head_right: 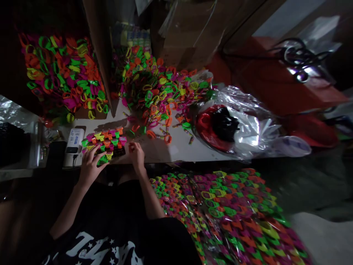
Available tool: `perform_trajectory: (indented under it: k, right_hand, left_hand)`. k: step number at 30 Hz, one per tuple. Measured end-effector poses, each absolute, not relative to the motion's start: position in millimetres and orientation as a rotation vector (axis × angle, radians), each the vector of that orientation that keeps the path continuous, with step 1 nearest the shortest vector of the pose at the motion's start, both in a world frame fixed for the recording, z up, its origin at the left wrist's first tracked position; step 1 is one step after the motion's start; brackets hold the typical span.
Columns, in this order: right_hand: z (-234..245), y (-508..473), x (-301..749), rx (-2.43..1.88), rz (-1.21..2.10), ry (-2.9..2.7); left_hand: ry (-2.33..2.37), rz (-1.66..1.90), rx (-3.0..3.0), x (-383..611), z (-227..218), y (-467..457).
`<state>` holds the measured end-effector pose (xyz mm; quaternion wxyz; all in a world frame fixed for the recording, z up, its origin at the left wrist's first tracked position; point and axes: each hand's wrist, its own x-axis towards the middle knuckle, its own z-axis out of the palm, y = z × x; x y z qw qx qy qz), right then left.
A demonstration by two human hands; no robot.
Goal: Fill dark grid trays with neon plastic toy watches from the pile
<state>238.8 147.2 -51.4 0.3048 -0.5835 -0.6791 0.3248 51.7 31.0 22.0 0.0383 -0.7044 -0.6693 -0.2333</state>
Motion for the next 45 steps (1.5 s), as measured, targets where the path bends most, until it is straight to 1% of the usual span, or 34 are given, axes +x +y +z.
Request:
perform_trajectory:
  k: [3, 6, 11, 13, 15, 21, 25, 28, 32, 39, 42, 45]
  right_hand:
    - [-55.6, 173.1, 258.1, -1.619, 0.784, -1.703]
    - [-56.0, 190.9, 260.0, -1.605, 0.788, -1.743]
    - [-50.7, 190.2, 254.7, -1.888, 0.645, -1.862]
    - [-50.8, 185.4, 259.4, -1.925, 0.659, -1.827]
    - [-52.0, 180.4, 266.0, -1.855, 0.738, -1.739]
    - [-50.0, 144.0, 260.5, -1.433, 1.073, -1.252]
    - [-53.2, 103.9, 234.2, -1.196, 1.376, -1.234]
    - [-62.6, 86.4, 219.5, -1.011, 1.488, -1.335]
    - [-73.4, 84.2, 212.2, -0.919, 1.511, -1.52]
    - [-70.3, 86.0, 211.4, -1.028, 1.352, -1.771]
    - [-68.3, 83.9, 210.8, -0.939, 1.372, -1.778]
    - [-65.9, 82.4, 208.2, -0.936, 1.354, -1.759]
  left_hand:
    - [-2.03, -0.7, -2.168, 49.0, 22.3, 32.5]
    - [-2.018, -0.667, -2.193, 45.6, 24.7, 33.1]
    - [-2.054, -0.629, -2.22, 37.1, 29.4, 28.0]
    - [-2.062, -0.613, -2.233, 34.3, 30.5, 25.1]
    - [-2.069, -0.608, -2.239, 33.8, 31.2, 23.3]
    - [-2.108, -0.67, -2.153, 45.4, 28.7, 26.3]
    - [-2.125, -0.696, -2.109, 49.8, 24.6, 28.2]
    - [-2.123, -0.702, -2.103, 50.0, 23.7, 28.0]
    - [-2.141, -0.693, -2.098, 50.8, 25.0, 27.5]
    - [-2.204, -0.721, -2.088, 52.3, 25.8, 27.2]
    - [-2.197, -0.725, -2.094, 52.5, 26.2, 27.6]
    - [-2.187, -0.703, -2.097, 53.1, 27.1, 28.0]
